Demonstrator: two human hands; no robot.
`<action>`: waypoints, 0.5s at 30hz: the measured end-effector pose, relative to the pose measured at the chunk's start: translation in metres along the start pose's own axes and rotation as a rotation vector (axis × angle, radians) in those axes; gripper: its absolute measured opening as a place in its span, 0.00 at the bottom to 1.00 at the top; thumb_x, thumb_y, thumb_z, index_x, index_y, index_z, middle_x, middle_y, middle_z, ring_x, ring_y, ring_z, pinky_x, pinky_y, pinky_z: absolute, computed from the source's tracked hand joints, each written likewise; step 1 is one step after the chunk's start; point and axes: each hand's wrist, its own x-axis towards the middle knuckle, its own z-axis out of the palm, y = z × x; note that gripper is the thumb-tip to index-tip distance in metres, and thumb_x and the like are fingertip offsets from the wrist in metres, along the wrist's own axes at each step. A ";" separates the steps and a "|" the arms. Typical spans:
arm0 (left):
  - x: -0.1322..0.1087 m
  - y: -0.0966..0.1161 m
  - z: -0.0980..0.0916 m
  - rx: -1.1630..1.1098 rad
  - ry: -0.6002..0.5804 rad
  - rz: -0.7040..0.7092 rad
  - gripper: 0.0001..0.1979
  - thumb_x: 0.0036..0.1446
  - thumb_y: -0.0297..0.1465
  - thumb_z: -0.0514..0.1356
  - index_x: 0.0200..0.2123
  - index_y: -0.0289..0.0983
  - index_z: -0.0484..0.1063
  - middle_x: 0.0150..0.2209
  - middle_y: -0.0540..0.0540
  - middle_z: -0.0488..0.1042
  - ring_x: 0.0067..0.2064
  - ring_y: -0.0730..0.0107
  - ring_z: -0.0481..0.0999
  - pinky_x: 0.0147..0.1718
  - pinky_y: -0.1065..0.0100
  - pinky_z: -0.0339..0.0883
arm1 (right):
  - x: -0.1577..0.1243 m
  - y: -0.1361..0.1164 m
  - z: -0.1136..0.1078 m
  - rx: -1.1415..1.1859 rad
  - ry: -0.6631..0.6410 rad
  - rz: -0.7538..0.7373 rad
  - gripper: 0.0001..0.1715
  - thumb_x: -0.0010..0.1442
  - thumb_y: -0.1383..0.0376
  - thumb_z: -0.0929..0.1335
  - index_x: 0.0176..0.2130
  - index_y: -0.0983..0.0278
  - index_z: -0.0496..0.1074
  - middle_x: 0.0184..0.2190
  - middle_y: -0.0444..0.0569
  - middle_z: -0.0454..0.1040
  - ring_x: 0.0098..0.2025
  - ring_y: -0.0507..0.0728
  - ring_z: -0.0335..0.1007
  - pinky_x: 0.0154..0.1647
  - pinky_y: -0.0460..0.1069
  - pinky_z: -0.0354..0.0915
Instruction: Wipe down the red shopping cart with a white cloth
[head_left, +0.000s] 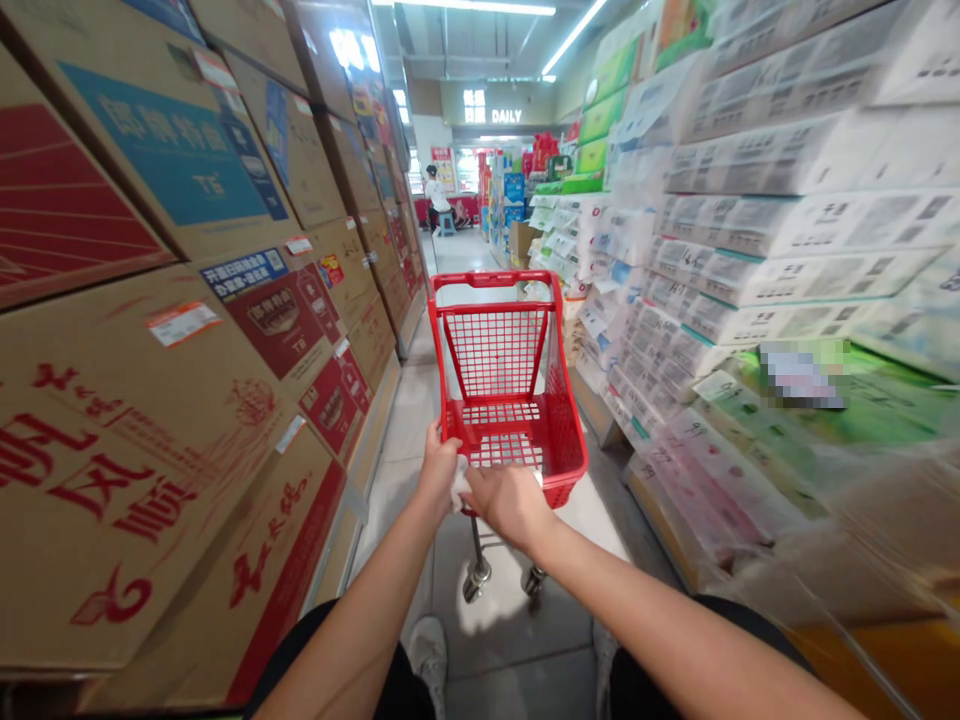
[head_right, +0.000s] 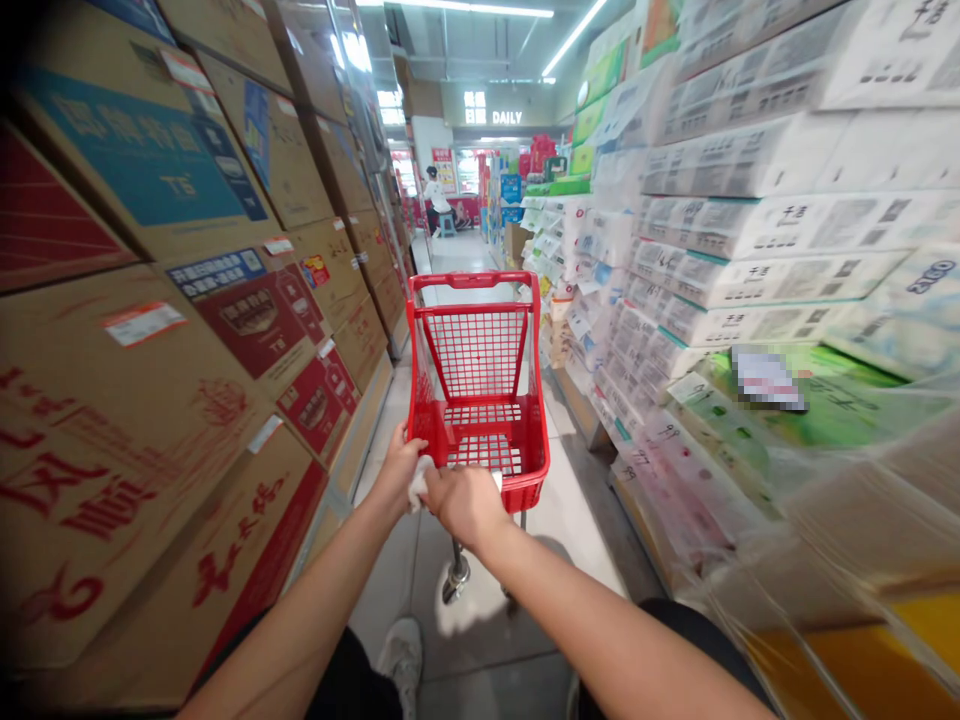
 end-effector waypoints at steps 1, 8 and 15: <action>-0.002 0.003 0.000 -0.003 -0.037 0.007 0.40 0.44 0.26 0.55 0.64 0.41 0.58 0.48 0.44 0.79 0.39 0.65 0.80 0.36 0.65 0.75 | 0.002 -0.001 0.000 -0.003 -0.006 0.008 0.18 0.71 0.53 0.61 0.49 0.61 0.69 0.39 0.51 0.80 0.39 0.59 0.78 0.37 0.48 0.67; 0.006 0.022 -0.027 -0.031 -0.246 0.042 0.44 0.35 0.24 0.59 0.62 0.39 0.65 0.38 0.49 0.80 0.29 0.72 0.75 0.27 0.72 0.68 | -0.007 0.011 -0.010 -0.058 -0.047 0.060 0.17 0.70 0.52 0.61 0.48 0.60 0.70 0.39 0.53 0.80 0.39 0.61 0.79 0.37 0.49 0.67; 0.016 0.021 -0.045 0.001 -0.240 0.025 0.42 0.36 0.23 0.59 0.60 0.37 0.67 0.26 0.53 0.76 0.22 0.77 0.69 0.23 0.75 0.63 | -0.026 0.037 -0.020 -0.147 -0.074 0.046 0.16 0.69 0.54 0.63 0.44 0.63 0.72 0.37 0.56 0.80 0.40 0.62 0.78 0.41 0.51 0.66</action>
